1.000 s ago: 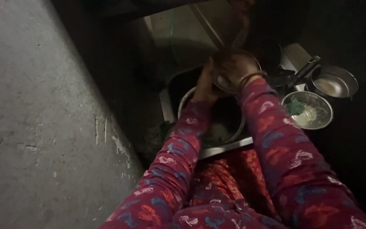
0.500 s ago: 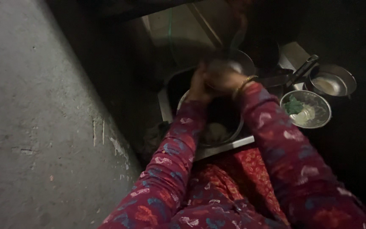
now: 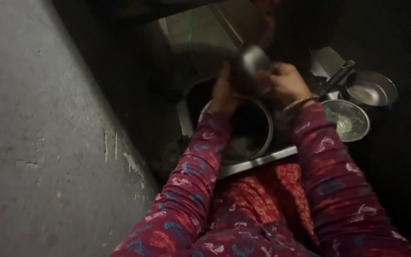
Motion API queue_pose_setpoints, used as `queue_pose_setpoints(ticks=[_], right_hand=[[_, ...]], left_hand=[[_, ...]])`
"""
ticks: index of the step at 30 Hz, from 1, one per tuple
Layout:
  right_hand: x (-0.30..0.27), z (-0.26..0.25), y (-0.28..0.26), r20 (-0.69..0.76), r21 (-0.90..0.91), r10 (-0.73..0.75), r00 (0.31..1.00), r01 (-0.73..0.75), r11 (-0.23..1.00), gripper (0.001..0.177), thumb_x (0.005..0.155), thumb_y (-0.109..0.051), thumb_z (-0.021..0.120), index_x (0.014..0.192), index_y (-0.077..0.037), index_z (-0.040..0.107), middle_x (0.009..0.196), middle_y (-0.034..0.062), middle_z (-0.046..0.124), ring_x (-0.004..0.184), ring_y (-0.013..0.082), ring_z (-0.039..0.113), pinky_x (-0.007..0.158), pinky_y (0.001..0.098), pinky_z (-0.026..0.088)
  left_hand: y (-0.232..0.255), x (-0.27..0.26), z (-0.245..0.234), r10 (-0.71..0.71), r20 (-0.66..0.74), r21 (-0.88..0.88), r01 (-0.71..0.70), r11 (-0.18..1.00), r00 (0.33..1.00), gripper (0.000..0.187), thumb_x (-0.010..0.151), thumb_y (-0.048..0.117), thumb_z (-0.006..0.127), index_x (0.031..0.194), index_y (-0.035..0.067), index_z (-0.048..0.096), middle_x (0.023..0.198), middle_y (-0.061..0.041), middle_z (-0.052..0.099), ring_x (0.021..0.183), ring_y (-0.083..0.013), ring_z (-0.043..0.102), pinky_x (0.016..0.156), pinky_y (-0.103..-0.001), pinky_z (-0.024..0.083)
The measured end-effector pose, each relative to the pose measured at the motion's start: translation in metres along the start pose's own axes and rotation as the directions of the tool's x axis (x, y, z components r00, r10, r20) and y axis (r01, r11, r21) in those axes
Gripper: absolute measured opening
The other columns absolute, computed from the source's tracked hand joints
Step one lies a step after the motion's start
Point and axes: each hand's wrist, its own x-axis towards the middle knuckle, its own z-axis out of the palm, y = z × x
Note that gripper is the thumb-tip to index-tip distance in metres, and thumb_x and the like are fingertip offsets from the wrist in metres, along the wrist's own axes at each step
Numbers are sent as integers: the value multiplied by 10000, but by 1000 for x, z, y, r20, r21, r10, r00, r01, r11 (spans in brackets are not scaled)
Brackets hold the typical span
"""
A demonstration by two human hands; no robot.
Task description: The person washes small steel bowls and cups at a sink, then scrubs a pressure cooker pot and its lid with a green scrub pad, wiping the lid surface by hand.
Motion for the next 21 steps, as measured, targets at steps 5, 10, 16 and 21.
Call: queue_pose_setpoints(ticks=[5, 10, 16, 21], right_hand=[[-2, 1, 30, 101, 759, 223, 969, -221, 613, 454, 1041, -302, 474, 1417, -50, 513, 1386, 202, 608, 1318, 424, 576, 1068, 764, 399], [-14, 6, 44, 154, 900, 157, 975, -204, 386, 513, 1055, -358, 375, 1488, -88, 423, 1524, 230, 494, 1437, 483, 430, 1143, 795, 224], [-32, 0, 38, 120, 893, 86, 989, -146, 426, 536, 1038, -418, 366, 1480, -116, 401, 1523, 211, 477, 1441, 451, 421, 1146, 741, 285], [-50, -18, 29, -77, 685, -77, 994, 109, 720, 379, 1044, -366, 633, 1243, -45, 614, 1142, 98, 704, 1038, 233, 676, 917, 414, 551]], left_hand=[[-24, 37, -28, 423, -161, 540, -279, 794, 892, 430, 961, 217, 634, 1352, 45, 588, 1266, -100, 682, 1116, -217, 649, 947, -357, 531], [-37, 40, -30, 484, -139, 606, -312, 732, 864, 413, 889, 65, 690, 1281, -58, 645, 1079, -105, 693, 941, -210, 633, 814, -355, 522], [-38, 27, -5, 412, -253, 551, -220, 805, 876, 343, 919, 148, 678, 1240, 35, 638, 1044, -41, 688, 884, -154, 616, 773, -311, 506], [-49, 28, -1, 422, -176, 519, -281, 807, 889, 279, 994, 185, 626, 1179, -18, 675, 1046, -72, 654, 925, -172, 579, 815, -340, 490]])
